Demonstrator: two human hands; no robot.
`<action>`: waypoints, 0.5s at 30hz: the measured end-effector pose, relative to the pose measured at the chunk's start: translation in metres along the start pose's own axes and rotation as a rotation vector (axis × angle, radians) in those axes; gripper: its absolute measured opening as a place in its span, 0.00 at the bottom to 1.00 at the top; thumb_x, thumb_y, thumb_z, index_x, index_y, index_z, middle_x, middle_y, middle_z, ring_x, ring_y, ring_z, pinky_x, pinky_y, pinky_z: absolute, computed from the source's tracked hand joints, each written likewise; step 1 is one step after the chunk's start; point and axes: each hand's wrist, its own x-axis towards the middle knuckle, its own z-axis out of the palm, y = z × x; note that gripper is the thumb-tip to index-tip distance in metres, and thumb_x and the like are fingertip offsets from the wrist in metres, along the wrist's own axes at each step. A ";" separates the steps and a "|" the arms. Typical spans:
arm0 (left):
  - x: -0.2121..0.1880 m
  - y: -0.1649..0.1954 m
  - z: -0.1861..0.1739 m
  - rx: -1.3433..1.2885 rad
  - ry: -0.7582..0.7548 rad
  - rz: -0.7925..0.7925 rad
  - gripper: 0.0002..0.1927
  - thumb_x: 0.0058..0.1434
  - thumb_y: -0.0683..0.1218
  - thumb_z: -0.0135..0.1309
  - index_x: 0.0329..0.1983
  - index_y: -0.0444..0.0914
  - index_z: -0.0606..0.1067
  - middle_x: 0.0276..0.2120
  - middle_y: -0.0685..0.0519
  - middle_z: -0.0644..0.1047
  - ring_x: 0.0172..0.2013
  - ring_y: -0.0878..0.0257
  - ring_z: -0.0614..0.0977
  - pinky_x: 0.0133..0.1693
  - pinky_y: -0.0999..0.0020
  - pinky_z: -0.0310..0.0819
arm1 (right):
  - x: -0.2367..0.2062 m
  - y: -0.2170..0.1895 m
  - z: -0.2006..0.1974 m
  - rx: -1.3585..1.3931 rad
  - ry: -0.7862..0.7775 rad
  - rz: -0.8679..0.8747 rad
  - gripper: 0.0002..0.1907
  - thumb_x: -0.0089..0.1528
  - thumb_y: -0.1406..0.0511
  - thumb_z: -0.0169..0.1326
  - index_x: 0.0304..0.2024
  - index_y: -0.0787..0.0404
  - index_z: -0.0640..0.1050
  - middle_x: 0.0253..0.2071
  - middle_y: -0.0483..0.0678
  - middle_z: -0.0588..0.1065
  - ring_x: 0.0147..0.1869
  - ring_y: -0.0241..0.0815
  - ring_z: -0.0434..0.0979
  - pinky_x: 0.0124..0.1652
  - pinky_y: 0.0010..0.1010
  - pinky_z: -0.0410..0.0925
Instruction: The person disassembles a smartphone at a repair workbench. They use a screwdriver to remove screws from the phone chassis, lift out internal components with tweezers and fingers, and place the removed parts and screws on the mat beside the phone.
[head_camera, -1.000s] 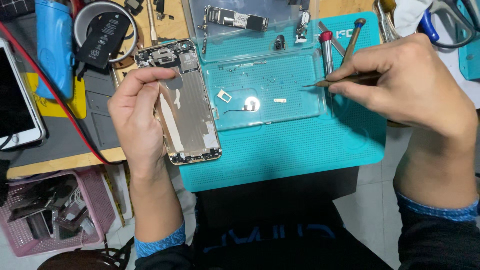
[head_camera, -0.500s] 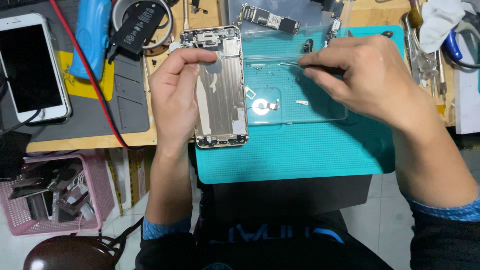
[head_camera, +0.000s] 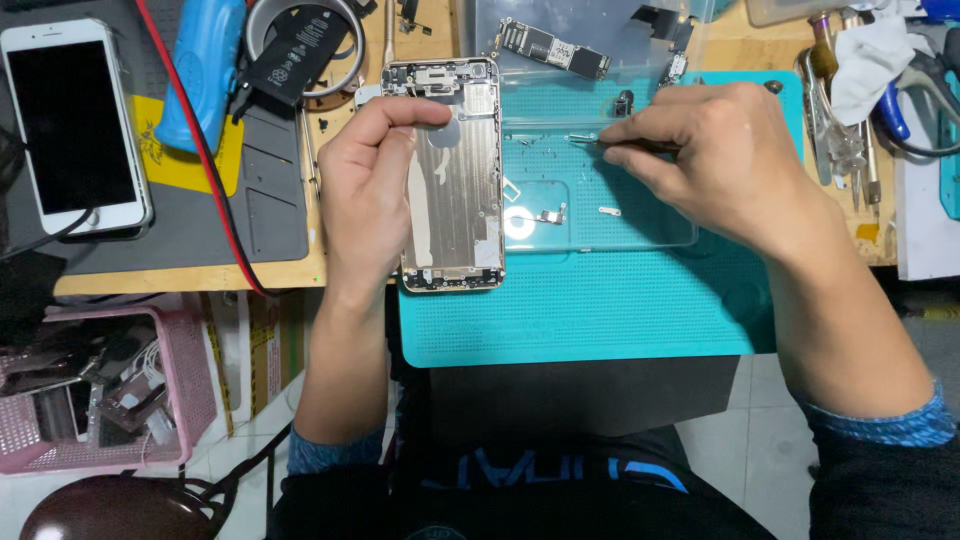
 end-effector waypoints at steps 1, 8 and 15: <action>0.000 0.000 -0.001 -0.002 0.004 0.000 0.13 0.75 0.35 0.41 0.51 0.29 0.77 0.42 0.53 0.80 0.41 0.73 0.78 0.45 0.79 0.71 | 0.001 0.000 0.001 0.005 -0.001 -0.002 0.08 0.61 0.66 0.67 0.43 0.59 0.86 0.34 0.51 0.78 0.36 0.51 0.78 0.36 0.37 0.70; -0.009 0.005 0.003 0.085 -0.009 0.020 0.10 0.73 0.35 0.52 0.54 0.30 0.78 0.44 0.53 0.79 0.43 0.72 0.75 0.46 0.78 0.67 | 0.003 -0.011 -0.019 0.130 0.012 -0.005 0.08 0.65 0.66 0.65 0.46 0.61 0.84 0.34 0.51 0.79 0.34 0.43 0.79 0.33 0.31 0.69; -0.021 0.018 0.044 0.179 -0.125 0.076 0.13 0.66 0.40 0.62 0.53 0.33 0.79 0.48 0.52 0.82 0.50 0.69 0.82 0.54 0.75 0.77 | -0.003 -0.045 -0.049 0.297 0.085 0.080 0.08 0.57 0.72 0.66 0.38 0.67 0.83 0.26 0.49 0.75 0.25 0.34 0.72 0.26 0.26 0.62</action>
